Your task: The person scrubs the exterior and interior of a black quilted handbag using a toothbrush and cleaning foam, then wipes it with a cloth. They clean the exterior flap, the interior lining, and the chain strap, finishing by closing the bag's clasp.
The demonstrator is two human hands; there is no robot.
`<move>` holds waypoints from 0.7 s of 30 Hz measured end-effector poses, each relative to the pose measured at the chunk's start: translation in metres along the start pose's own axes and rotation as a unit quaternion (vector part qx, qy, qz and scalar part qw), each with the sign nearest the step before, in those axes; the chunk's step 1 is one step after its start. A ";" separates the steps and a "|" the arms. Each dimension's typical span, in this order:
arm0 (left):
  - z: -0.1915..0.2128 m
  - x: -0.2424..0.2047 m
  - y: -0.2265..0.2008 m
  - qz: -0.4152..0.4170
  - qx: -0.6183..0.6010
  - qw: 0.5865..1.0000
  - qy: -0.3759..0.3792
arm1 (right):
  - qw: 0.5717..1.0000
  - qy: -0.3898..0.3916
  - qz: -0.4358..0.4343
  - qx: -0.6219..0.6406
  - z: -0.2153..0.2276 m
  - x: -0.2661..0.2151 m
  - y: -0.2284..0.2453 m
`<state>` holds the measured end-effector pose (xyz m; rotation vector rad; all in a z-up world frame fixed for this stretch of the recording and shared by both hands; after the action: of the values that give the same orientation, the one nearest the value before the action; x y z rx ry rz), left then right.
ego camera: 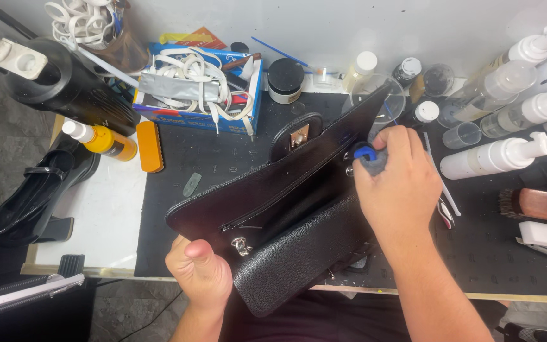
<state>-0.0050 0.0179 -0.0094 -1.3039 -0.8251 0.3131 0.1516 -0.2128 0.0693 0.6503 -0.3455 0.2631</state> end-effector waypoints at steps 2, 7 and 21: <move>0.002 -0.002 0.001 -0.002 0.006 1.000 0.004 | 0.999 -0.003 0.030 -0.009 0.001 -0.006 -0.001; 0.007 -0.004 0.015 0.028 0.040 0.998 -0.027 | 0.990 0.008 0.123 0.062 0.011 -0.012 0.003; 0.003 0.004 0.023 0.103 -0.018 0.995 -0.007 | 0.985 0.067 0.156 0.001 0.003 -0.027 0.037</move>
<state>0.0013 0.0288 -0.0289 -1.4257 -0.7127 0.4723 0.1139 -0.1892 0.0812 0.5759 -0.3179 0.6037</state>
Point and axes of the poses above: each hand's wrist, its own x-axis towards the middle knuckle, its own z-axis out of the back of the hand, y = z × x, the point moved 4 cm from there along x, towards the middle knuckle, and after that the axes turned 11 degrees about x, right-handed, at the moved point
